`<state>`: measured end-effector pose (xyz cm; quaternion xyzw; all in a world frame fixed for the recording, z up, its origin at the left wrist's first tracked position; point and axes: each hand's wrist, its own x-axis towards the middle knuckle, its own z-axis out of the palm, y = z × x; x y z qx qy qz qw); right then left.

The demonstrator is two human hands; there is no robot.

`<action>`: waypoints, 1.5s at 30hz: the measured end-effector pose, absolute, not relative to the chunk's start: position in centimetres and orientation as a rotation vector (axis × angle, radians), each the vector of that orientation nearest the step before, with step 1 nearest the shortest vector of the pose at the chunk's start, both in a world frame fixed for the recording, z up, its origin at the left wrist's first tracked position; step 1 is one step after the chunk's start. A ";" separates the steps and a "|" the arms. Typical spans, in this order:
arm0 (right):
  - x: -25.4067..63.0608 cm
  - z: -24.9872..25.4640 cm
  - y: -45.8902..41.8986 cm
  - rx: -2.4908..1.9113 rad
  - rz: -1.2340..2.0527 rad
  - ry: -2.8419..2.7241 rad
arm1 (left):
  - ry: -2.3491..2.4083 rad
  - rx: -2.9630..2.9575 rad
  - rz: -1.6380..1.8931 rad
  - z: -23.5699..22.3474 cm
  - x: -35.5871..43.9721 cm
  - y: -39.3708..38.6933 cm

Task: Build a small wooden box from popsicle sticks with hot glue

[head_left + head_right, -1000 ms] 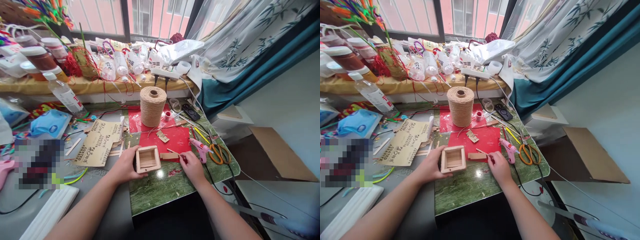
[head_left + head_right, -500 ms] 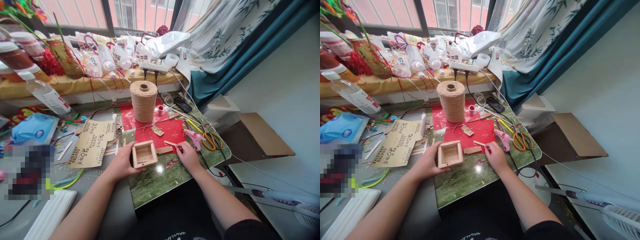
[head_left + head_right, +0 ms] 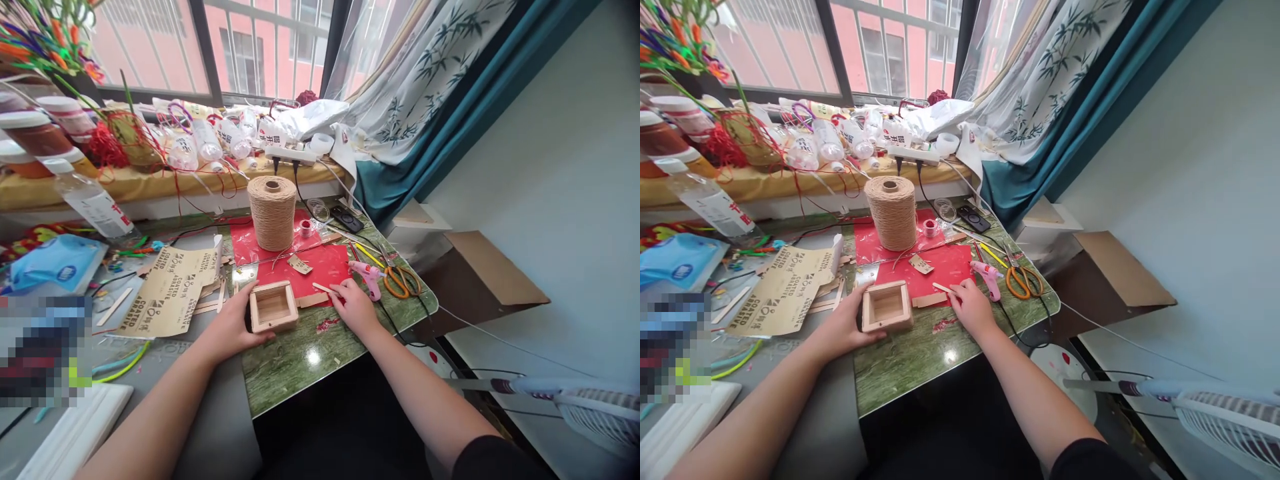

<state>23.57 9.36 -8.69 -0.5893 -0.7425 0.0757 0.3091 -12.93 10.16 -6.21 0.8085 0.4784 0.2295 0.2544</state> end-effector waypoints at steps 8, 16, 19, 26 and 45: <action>24.0 -8.9 9.4 -1.478 0.257 -1.954 | 1.183 2.190 0.864 -6.1 -12.9 9.6; 24.2 -7.6 8.7 -1.304 0.352 -1.831 | 1.079 2.515 1.077 -2.0 -10.2 4.6; 24.4 -6.9 8.0 -1.274 0.369 -1.757 | 0.639 2.469 0.549 -0.4 -4.3 1.8; 24.2 -5.7 2.7 -1.287 0.975 -1.026 | 0.833 1.482 0.815 -4.7 7.4 2.1; 20.7 -6.6 0.6 -1.215 1.451 -0.680 | 0.772 1.106 0.962 -5.8 5.0 5.2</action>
